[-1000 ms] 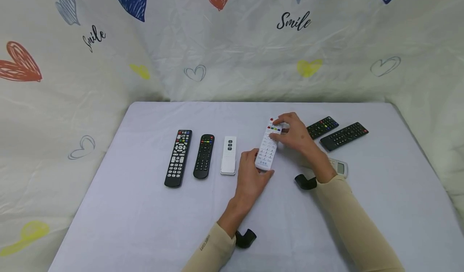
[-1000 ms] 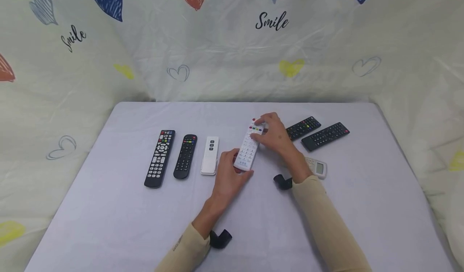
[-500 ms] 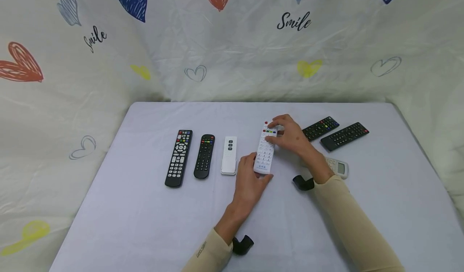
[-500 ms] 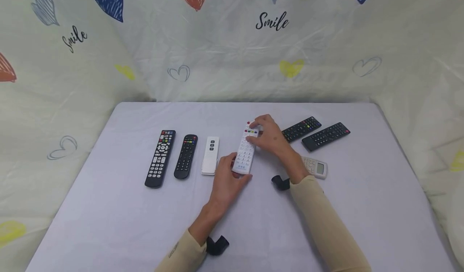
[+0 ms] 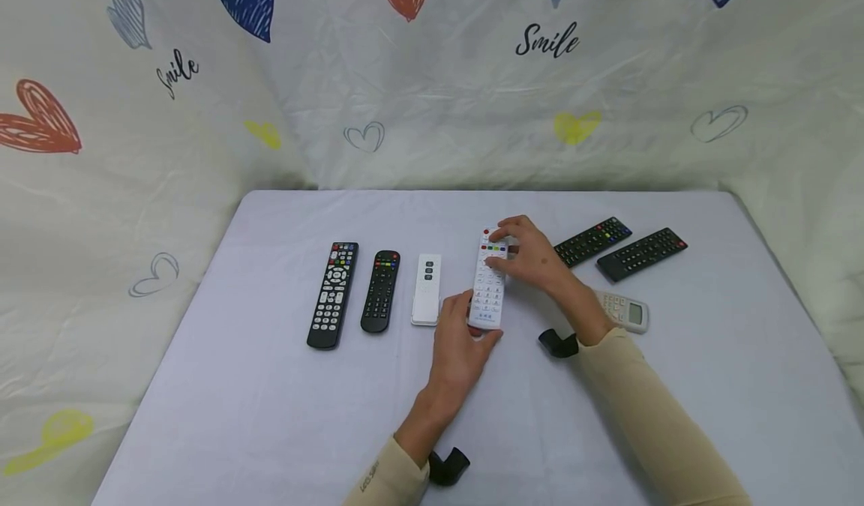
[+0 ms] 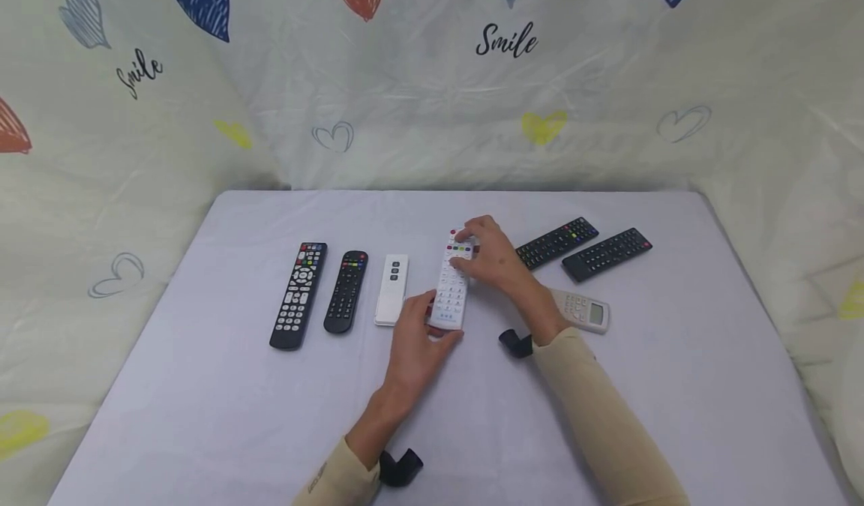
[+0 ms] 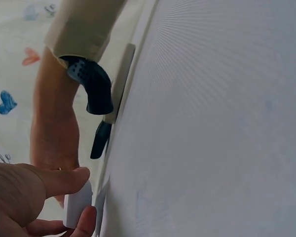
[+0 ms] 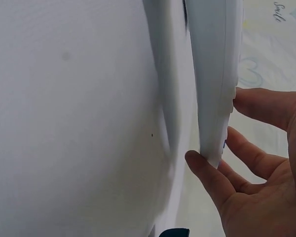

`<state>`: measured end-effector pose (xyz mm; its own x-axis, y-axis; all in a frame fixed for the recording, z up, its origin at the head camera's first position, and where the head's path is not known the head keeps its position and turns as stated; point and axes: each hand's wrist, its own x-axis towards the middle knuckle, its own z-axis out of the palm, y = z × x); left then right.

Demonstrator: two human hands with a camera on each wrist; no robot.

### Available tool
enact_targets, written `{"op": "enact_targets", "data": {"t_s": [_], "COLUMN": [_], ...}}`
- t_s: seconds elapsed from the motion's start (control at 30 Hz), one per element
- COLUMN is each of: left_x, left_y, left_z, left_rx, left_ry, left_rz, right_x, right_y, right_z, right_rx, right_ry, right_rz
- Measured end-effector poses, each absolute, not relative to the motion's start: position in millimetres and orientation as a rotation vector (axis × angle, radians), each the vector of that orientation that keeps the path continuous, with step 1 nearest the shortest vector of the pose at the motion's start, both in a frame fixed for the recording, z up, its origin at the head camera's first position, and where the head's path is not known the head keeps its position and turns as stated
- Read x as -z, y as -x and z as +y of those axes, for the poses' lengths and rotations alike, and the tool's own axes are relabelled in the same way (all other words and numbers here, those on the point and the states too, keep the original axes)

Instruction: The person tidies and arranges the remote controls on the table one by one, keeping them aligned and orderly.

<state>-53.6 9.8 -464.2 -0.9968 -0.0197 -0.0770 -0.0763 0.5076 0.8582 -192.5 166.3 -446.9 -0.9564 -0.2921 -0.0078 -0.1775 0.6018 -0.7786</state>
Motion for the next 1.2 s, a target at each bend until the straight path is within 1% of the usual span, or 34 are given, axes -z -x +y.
{"op": "enact_targets", "data": {"t_s": [0.6,1.2], "left_x": [462,463], "left_y": [45,38], "left_z": [9,7], "left_rx": [-1.489,-1.41], "left_ry": [0.155,0.154], "left_rz": [2.72,2.763], "right_x": [453,457], "right_y": [188,184], "right_z": [154,145], "right_rx": [1.281,1.167], "right_ry": [0.47,0.519], "right_rz": [2.672,2.683]}}
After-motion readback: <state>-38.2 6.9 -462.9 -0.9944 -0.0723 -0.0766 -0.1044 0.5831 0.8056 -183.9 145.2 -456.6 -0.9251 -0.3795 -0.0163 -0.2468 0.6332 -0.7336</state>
